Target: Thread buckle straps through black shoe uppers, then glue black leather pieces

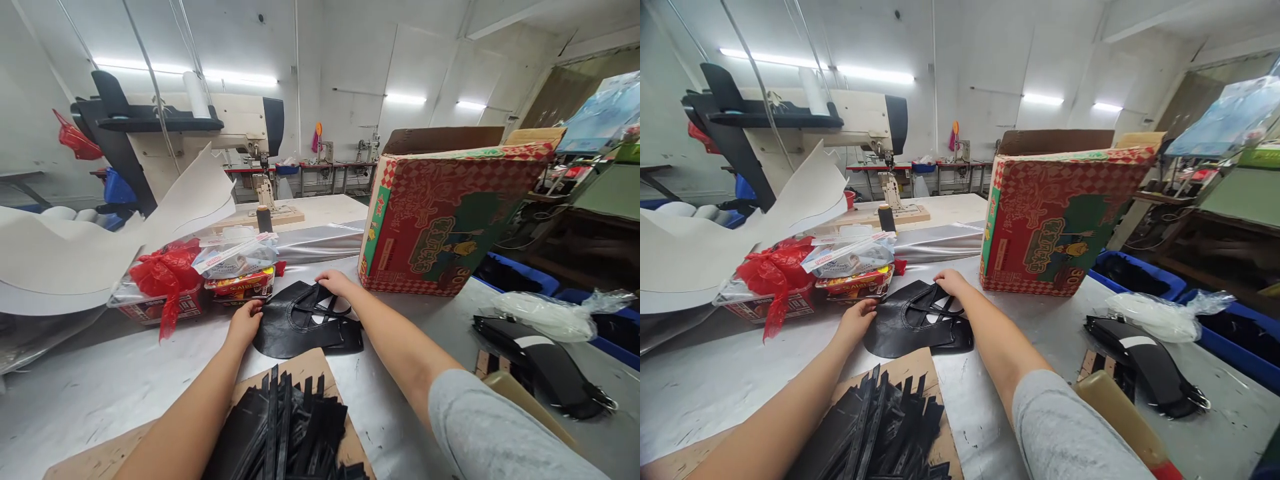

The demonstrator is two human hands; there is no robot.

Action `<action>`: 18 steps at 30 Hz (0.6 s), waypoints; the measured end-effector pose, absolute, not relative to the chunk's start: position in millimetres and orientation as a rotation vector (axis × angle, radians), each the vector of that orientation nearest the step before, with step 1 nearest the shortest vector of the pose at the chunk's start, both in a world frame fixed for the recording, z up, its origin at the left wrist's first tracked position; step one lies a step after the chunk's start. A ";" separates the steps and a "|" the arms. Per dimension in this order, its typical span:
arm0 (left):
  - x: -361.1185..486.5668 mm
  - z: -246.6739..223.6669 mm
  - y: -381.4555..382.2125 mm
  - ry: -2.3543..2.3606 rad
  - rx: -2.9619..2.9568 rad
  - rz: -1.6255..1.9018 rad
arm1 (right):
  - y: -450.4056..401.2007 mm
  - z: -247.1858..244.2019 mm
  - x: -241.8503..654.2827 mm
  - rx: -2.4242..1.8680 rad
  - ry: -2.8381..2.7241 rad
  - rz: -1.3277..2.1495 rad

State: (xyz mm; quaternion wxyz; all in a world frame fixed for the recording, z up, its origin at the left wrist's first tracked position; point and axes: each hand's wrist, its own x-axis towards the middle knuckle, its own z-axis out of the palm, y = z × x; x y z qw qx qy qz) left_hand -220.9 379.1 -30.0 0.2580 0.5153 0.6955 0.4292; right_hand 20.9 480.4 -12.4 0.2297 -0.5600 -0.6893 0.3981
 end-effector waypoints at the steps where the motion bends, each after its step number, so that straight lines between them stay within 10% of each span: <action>1: -220.7 -29.8 379.2 1.887 1.395 1.158 | 480.9 -13.0 19.6 -1.556 -1.915 1.053; 18: -216.8 -23.4 373.3 1.810 1.388 1.156 | 492.5 -26.4 17.9 -1.742 -1.825 0.961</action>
